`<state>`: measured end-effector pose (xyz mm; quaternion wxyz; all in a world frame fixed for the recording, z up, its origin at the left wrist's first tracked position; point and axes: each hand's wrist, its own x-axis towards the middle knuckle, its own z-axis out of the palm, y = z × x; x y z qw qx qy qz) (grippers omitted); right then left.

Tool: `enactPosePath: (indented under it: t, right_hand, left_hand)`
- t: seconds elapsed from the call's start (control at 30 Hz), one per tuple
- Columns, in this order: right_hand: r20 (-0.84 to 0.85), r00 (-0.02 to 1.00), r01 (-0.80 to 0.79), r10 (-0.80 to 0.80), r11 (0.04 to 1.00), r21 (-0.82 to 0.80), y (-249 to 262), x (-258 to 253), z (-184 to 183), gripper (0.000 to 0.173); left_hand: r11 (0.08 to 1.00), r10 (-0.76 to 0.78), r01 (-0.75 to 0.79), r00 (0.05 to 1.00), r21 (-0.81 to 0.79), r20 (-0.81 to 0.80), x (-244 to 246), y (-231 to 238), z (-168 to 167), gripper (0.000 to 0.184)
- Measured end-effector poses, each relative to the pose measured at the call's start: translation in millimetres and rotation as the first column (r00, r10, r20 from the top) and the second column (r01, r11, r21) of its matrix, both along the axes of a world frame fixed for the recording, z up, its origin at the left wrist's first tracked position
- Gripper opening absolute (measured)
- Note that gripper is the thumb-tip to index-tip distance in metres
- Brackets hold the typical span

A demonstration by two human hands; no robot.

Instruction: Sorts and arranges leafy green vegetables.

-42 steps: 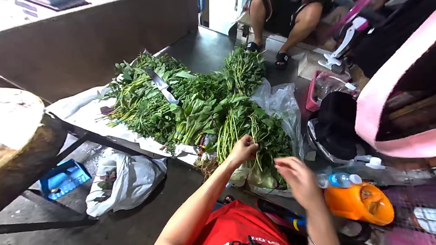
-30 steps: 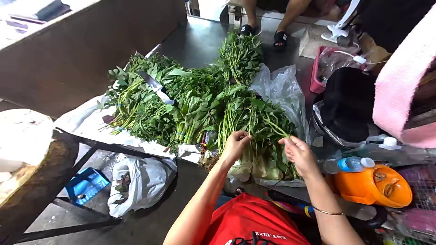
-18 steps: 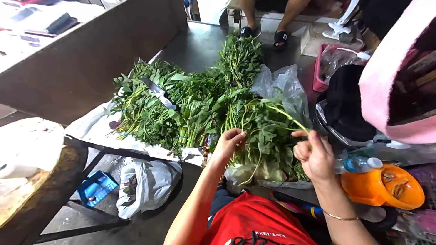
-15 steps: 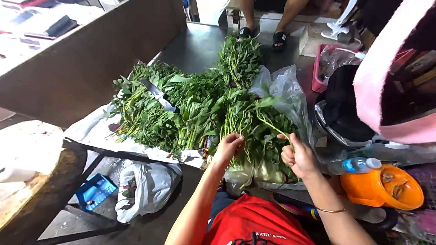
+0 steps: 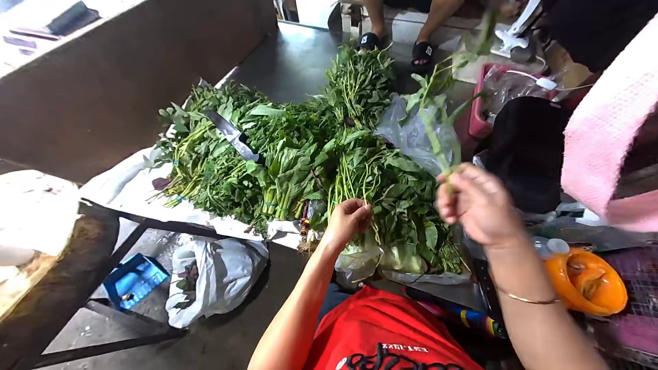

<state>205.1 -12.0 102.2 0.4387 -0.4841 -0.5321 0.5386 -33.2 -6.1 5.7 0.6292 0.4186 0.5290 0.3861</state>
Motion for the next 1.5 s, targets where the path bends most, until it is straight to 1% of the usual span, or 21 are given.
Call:
enactPosePath:
  t: [0.13,0.2,0.27,0.3,0.33,0.4,0.47,0.5,0.57,0.67,0.8,0.87,0.93,1.0,1.07,1.1,1.13,1.2,1.27,1.37,1.5]
  right_hand:
    - [0.210,0.957,-0.130,0.201,0.942,-0.310,-7.5,-43.0,-64.7,0.029]
    - [0.244,0.951,-0.105,0.190,0.941,-0.321,-9.2,-54.0,-81.3,0.028]
    - [0.255,0.953,-0.067,0.162,0.937,-0.343,-6.3,-52.3,-86.3,0.027]
    - [0.255,0.954,-0.054,0.158,0.927,-0.371,-3.2,-48.2,-85.3,0.027]
    - [0.245,0.957,-0.044,0.154,0.915,-0.401,0.3,-42.9,-83.8,0.026]
    - [0.208,0.969,-0.025,0.129,0.897,-0.441,6.3,-31.1,-82.9,0.027]
    - [0.179,0.980,-0.005,0.088,0.908,-0.418,10.3,-21.5,-82.3,0.029]
    - [0.164,0.985,0.012,0.056,0.923,-0.385,12.5,-17.0,-80.7,0.029]
    - [0.123,0.992,0.048,-0.013,0.956,-0.289,17.5,-4.5,-71.8,0.027]
    - [-0.020,0.996,0.087,-0.091,0.986,-0.144,22.0,25.2,-46.7,0.021]
    - [-0.198,0.969,0.153,-0.147,0.988,0.013,28.5,61.1,-11.8,0.026]
    - [-0.269,0.958,0.128,-0.096,0.986,0.104,34.5,74.3,1.8,0.027]
    - [-0.316,0.946,0.135,-0.069,0.973,0.190,40.4,77.3,16.3,0.026]
    - [-0.345,0.933,0.187,-0.099,0.955,0.232,44.1,72.3,23.3,0.026]
    - [-0.345,0.929,0.211,-0.135,0.958,0.194,44.4,63.3,22.0,0.025]
    - [-0.317,0.939,0.191,-0.135,0.969,0.155,44.5,59.7,14.4,0.024]
    - [-0.285,0.951,0.155,-0.120,0.983,0.101,42.8,56.1,0.7,0.024]
    - [-0.270,0.955,0.107,-0.123,0.991,-0.075,29.9,37.1,-28.7,0.030]
    - [-0.301,0.943,0.060,-0.141,0.963,-0.264,17.5,16.7,-57.5,0.036]
    - [-0.306,0.927,0.074,-0.219,0.903,-0.423,8.6,-0.8,-87.6,0.036]
    - [-0.195,0.951,0.123,-0.240,0.873,-0.472,0.9,-12.0,-98.6,0.037]
  left_hand:
    - [0.999,-0.032,0.033,0.999,0.036,-0.012,13.6,2.1,2.6,0.014]
    - [0.996,-0.045,0.051,0.996,0.077,-0.072,23.5,1.7,-2.5,0.016]
    - [0.987,-0.053,0.085,0.973,0.136,-0.223,29.9,-4.3,-2.0,0.026]
    - [0.975,-0.063,0.137,0.924,0.173,-0.376,31.2,-9.1,0.9,0.035]
    - [0.961,-0.085,0.214,0.832,0.176,-0.548,33.1,-15.0,6.2,0.042]
    - [0.926,-0.237,0.378,0.581,0.000,-0.779,41.5,-27.9,15.8,0.053]
    - [0.864,-0.363,0.477,0.369,-0.161,-0.856,54.2,-37.8,5.7,0.053]
    - [0.842,-0.383,0.503,0.307,-0.194,-0.871,59.2,-40.5,-1.3,0.049]
    - [0.832,-0.372,0.522,0.274,-0.187,-0.887,63.4,-40.7,-10.3,0.038]
    - [0.825,-0.388,0.535,0.298,-0.184,-0.872,60.9,-36.0,-7.4,0.031]
    - [0.848,-0.353,0.526,0.471,-0.064,-0.808,64.5,-10.2,31.9,0.029]
    - [0.859,-0.284,0.509,0.577,0.065,-0.766,74.3,18.2,56.2,0.027]
    - [0.870,-0.145,0.435,0.676,0.233,-0.723,86.2,56.2,58.9,0.024]
    - [0.886,-0.025,0.354,0.682,0.300,-0.731,94.4,88.7,49.1,0.030]
    - [0.898,0.008,0.308,0.703,0.314,-0.712,95.1,96.4,44.3,0.041]
    - [0.894,0.019,0.277,0.761,0.352,-0.648,93.4,90.2,44.6,0.036]
    - [0.897,0.019,0.225,0.841,0.381,-0.541,91.4,79.0,45.1,0.031]
    - [0.939,-0.009,0.089,0.972,0.333,-0.235,89.8,54.1,39.7,0.034]
    - [0.972,-0.048,0.055,0.998,0.227,-0.038,87.7,39.8,25.4,0.032]
    - [0.984,-0.084,0.091,0.995,0.154,-0.049,82.0,32.8,0.8,0.023]
    - [0.981,-0.142,0.149,0.988,0.124,-0.065,68.0,21.5,-8.3,0.029]
